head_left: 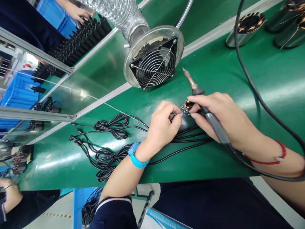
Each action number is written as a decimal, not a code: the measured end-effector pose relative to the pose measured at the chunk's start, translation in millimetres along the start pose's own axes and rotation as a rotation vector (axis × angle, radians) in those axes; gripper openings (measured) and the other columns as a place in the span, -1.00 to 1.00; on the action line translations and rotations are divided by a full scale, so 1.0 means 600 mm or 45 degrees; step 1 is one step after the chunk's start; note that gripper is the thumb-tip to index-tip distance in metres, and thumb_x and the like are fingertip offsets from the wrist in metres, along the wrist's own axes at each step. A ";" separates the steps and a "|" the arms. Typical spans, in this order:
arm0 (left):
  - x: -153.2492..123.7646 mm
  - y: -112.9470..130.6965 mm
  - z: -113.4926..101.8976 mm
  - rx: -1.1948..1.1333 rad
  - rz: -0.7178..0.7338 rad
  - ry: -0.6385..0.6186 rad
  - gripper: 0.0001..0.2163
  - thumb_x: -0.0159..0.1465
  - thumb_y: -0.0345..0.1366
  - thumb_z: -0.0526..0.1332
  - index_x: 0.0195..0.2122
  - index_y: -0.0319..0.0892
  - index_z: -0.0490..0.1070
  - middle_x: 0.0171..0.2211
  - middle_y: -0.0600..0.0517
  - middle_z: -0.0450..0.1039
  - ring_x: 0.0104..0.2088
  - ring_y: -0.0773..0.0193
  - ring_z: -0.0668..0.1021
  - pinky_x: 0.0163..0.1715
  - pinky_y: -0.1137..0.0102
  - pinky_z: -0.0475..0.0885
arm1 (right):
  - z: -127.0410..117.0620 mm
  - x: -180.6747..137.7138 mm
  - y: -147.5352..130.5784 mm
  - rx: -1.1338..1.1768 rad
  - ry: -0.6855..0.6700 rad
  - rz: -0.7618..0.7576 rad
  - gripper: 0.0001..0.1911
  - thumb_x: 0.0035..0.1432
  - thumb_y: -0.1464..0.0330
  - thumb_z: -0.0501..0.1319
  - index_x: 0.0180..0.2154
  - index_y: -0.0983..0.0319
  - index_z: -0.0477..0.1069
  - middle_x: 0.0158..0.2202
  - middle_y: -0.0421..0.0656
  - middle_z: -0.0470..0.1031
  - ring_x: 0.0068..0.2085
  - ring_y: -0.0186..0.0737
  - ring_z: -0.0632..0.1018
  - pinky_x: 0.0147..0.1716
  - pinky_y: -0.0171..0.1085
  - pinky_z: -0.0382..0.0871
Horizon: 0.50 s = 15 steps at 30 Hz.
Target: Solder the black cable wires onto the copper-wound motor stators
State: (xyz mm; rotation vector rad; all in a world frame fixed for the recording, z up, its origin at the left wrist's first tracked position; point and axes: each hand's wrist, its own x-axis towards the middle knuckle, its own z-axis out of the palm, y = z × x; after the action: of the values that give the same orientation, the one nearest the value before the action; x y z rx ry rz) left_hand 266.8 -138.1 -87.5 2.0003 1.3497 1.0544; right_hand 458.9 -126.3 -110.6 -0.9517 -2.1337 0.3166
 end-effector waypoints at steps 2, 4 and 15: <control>0.001 -0.001 0.002 -0.040 -0.057 0.016 -0.86 0.17 -0.55 0.20 -0.45 -0.18 0.37 -0.41 0.08 0.38 -0.43 0.40 0.40 -0.42 0.47 0.34 | 0.004 0.005 0.003 -0.035 0.066 0.060 -0.54 0.34 0.40 0.14 0.24 0.10 0.25 -0.21 -0.15 0.57 -0.21 -0.05 0.56 -0.17 -0.06 0.44; 0.000 -0.001 0.005 -0.081 -0.122 0.031 -0.87 0.16 -0.54 0.21 -0.45 -0.18 0.37 -0.43 0.09 0.37 -0.44 0.41 0.38 -0.43 0.48 0.32 | 0.005 0.007 0.003 -0.042 0.106 0.114 -0.54 0.34 0.38 0.16 0.24 0.10 0.25 -0.20 -0.15 0.57 -0.19 -0.05 0.56 -0.12 -0.05 0.46; -0.008 0.004 0.020 -0.222 -0.233 0.037 -0.86 0.15 -0.51 0.22 -0.47 -0.17 0.34 -0.46 0.10 0.36 -0.43 0.40 0.39 -0.40 0.46 0.30 | -0.043 -0.053 -0.042 0.014 0.361 0.122 -0.66 0.30 0.43 0.28 0.09 0.12 0.42 -0.22 -0.11 0.61 -0.34 -0.21 0.59 -0.35 -0.24 0.49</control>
State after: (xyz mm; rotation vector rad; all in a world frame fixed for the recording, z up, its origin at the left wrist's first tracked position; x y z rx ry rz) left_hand 277.2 -143.1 -93.9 1.7080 1.3763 1.0797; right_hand 477.9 -168.5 -98.2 -1.0295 -1.8315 0.2259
